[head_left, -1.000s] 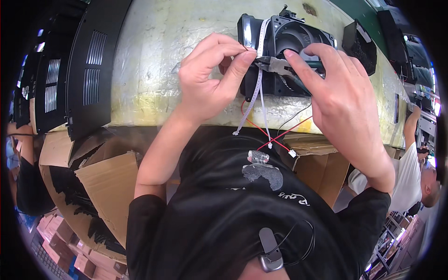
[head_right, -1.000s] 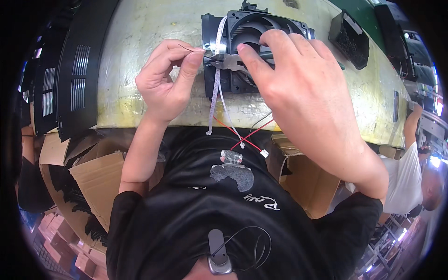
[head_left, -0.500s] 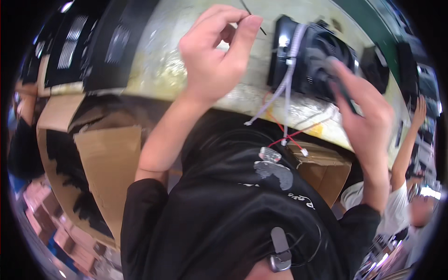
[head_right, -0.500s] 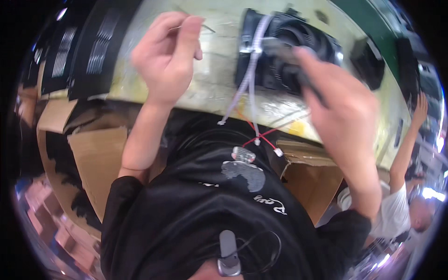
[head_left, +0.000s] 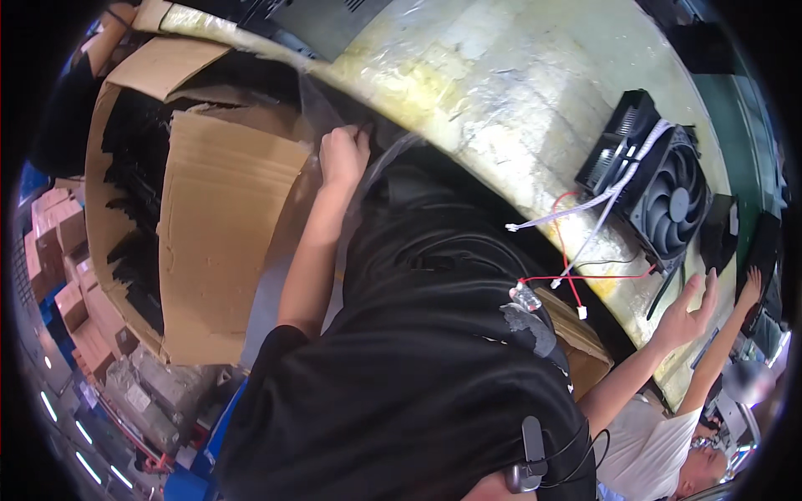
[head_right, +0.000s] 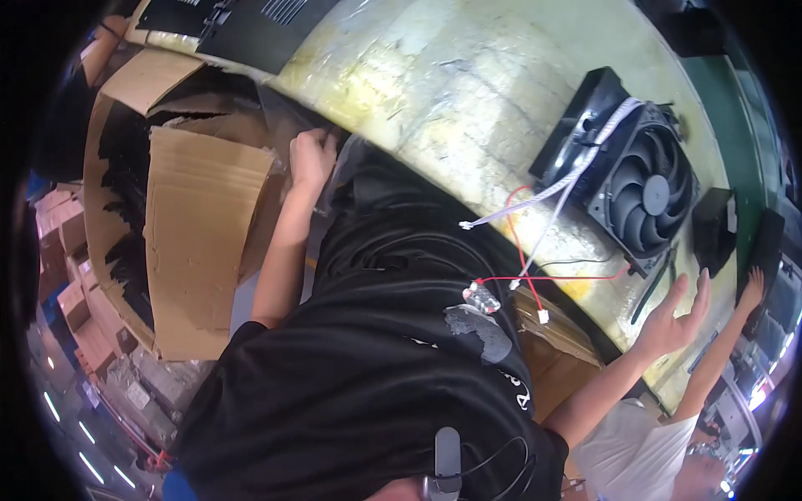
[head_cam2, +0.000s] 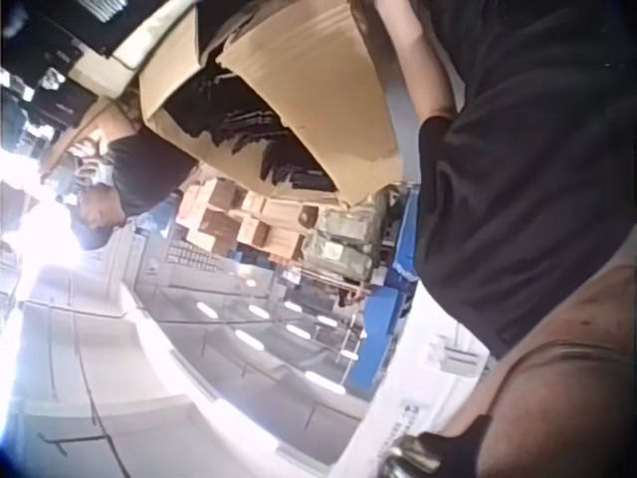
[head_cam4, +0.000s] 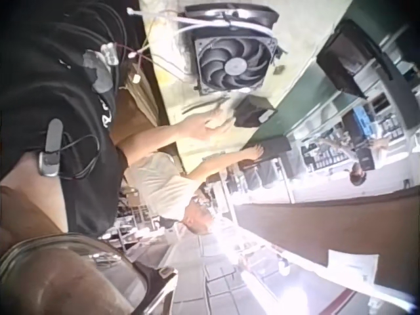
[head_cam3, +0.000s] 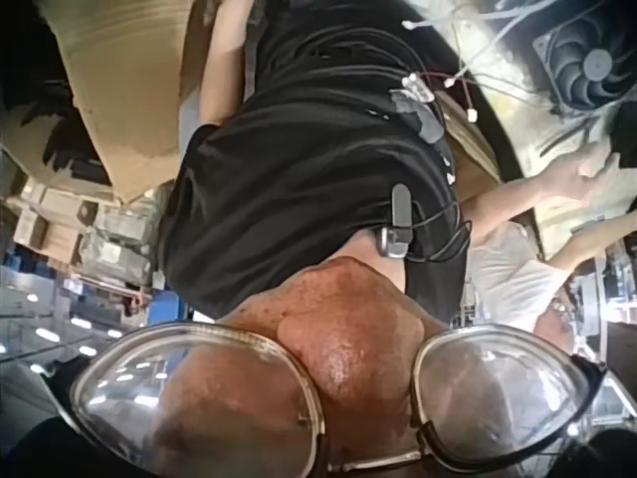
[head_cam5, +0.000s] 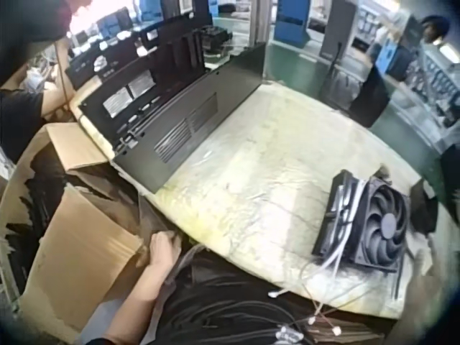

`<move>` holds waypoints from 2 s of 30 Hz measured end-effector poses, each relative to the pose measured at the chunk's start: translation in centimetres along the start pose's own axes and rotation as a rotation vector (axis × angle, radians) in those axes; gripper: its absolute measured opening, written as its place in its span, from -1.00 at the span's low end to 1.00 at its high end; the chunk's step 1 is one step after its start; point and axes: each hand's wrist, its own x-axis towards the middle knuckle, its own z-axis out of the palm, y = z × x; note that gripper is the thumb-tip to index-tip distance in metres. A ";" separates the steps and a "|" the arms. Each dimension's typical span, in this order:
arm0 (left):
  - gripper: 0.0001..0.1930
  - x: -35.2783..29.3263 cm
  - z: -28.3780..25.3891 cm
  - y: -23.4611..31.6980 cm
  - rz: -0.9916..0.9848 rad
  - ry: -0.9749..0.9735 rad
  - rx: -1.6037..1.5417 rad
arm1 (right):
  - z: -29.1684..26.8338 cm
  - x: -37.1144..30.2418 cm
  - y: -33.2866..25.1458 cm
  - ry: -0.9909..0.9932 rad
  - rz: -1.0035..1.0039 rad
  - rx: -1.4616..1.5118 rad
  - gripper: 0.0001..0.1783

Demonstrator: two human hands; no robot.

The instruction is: Assembling a cooling fan into an electronics housing and securing wire harnesses using cable ties.

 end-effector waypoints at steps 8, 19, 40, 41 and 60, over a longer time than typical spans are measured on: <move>-0.76 -5.2 -8.3 7.1 0.315 -0.263 0.237 | -0.8 3.4 -11.3 -0.461 -0.498 0.084 -0.09; -0.07 13.7 -3.4 40.9 0.762 0.289 -0.423 | -1.1 7.0 -9.5 -0.425 -0.614 -0.067 -0.07; -0.42 8.0 -4.6 38.1 1.035 0.290 -0.255 | -6.1 -4.2 -0.1 0.071 0.724 2.247 -0.31; -0.38 5.5 -5.3 36.6 1.015 0.241 -0.285 | -6.1 -5.1 0.1 0.075 0.718 2.339 -0.24; 0.15 1.9 -5.4 28.5 0.007 -0.574 -1.408 | -3.6 -9.6 0.2 -0.125 0.796 1.823 -0.39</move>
